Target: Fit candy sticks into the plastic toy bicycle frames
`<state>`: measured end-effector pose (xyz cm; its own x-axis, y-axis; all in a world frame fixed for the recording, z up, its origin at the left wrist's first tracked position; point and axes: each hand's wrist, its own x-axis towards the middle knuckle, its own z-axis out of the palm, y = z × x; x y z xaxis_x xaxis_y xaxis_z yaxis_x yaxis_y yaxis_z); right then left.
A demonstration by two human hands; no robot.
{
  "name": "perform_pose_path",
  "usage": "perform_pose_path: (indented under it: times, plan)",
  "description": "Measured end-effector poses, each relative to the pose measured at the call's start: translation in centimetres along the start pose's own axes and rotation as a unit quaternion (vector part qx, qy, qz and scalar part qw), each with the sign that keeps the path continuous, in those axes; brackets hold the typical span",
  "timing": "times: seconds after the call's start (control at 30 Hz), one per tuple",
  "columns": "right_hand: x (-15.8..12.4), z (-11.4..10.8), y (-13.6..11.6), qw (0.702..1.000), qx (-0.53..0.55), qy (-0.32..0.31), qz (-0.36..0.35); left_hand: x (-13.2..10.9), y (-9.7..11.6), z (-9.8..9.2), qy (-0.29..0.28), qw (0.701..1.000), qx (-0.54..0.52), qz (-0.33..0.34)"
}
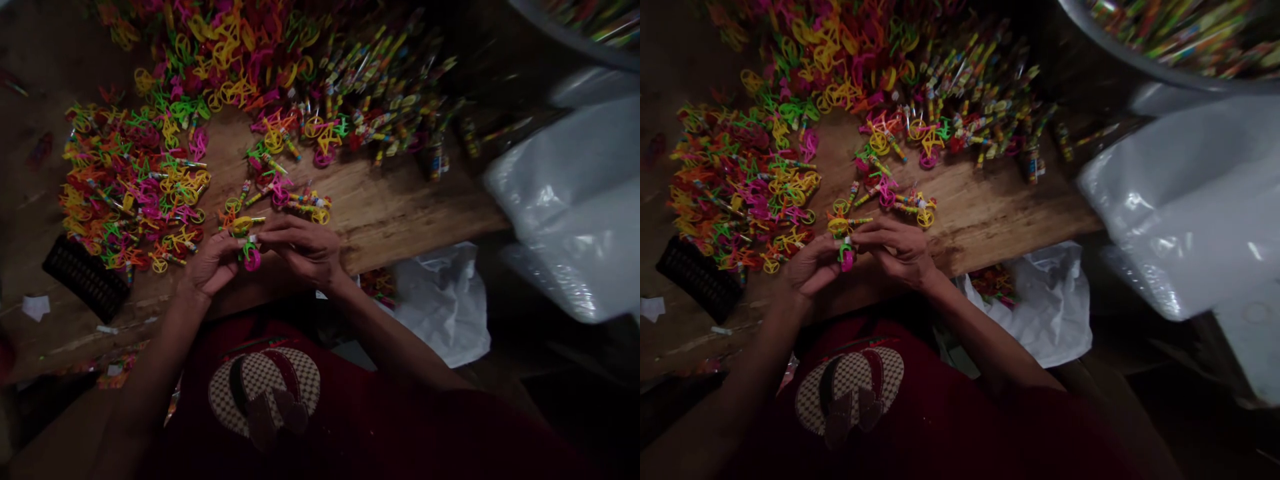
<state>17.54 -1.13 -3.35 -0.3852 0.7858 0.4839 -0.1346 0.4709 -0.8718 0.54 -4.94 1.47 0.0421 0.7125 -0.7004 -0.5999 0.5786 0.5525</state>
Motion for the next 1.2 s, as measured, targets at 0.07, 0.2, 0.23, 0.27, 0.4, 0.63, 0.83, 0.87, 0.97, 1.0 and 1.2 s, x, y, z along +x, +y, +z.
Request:
perform_pose_path:
  times: [0.07,0.2,0.23,0.27,0.4,0.63,0.83,0.87,0.97,1.0,1.2]
  plan:
    - [0.0,-0.5,-0.1,0.999,-0.019,-0.028,-0.022,0.1,0.0,-0.3,-0.009,1.000,0.017,-0.007]
    - [0.4,-1.5,-0.2,0.992,-0.054,-0.110,-0.041,0.3,-0.1,-0.8,-0.013,0.998,0.052,-0.017]
    - [0.5,-1.7,-0.1,0.989,-0.060,-0.129,-0.036,0.4,-0.2,-0.9,-0.011,0.998,0.053,-0.018]
    - [0.6,-1.8,-0.1,0.988,-0.062,-0.142,-0.029,0.4,-0.3,-1.0,-0.008,0.998,0.051,-0.020]
    - [0.4,-2.1,0.2,0.989,-0.053,-0.138,-0.012,0.8,-0.7,-1.2,0.004,0.999,0.037,-0.026]
    - [0.9,-2.8,0.6,0.981,-0.085,-0.169,-0.045,0.8,-1.2,-1.1,0.026,0.999,0.043,0.012]
    - [0.8,-1.2,0.7,0.973,-0.152,-0.136,-0.109,-0.1,-0.7,-2.0,0.029,0.997,0.072,0.012]
    - [0.9,-0.6,0.7,0.968,-0.173,-0.141,-0.119,-0.2,-0.5,-2.1,0.046,0.995,0.085,0.024]
    - [1.7,0.7,0.6,0.945,-0.240,-0.184,-0.125,-0.7,1.2,-2.9,0.114,0.975,0.164,0.097]
    - [2.1,0.7,0.8,0.940,-0.258,-0.189,-0.119,-1.0,2.1,-3.4,0.145,0.960,0.207,0.124]
    - [6.6,-4.7,3.3,0.922,-0.384,-0.027,0.042,-3.2,7.8,-7.6,0.352,0.717,0.569,0.195]
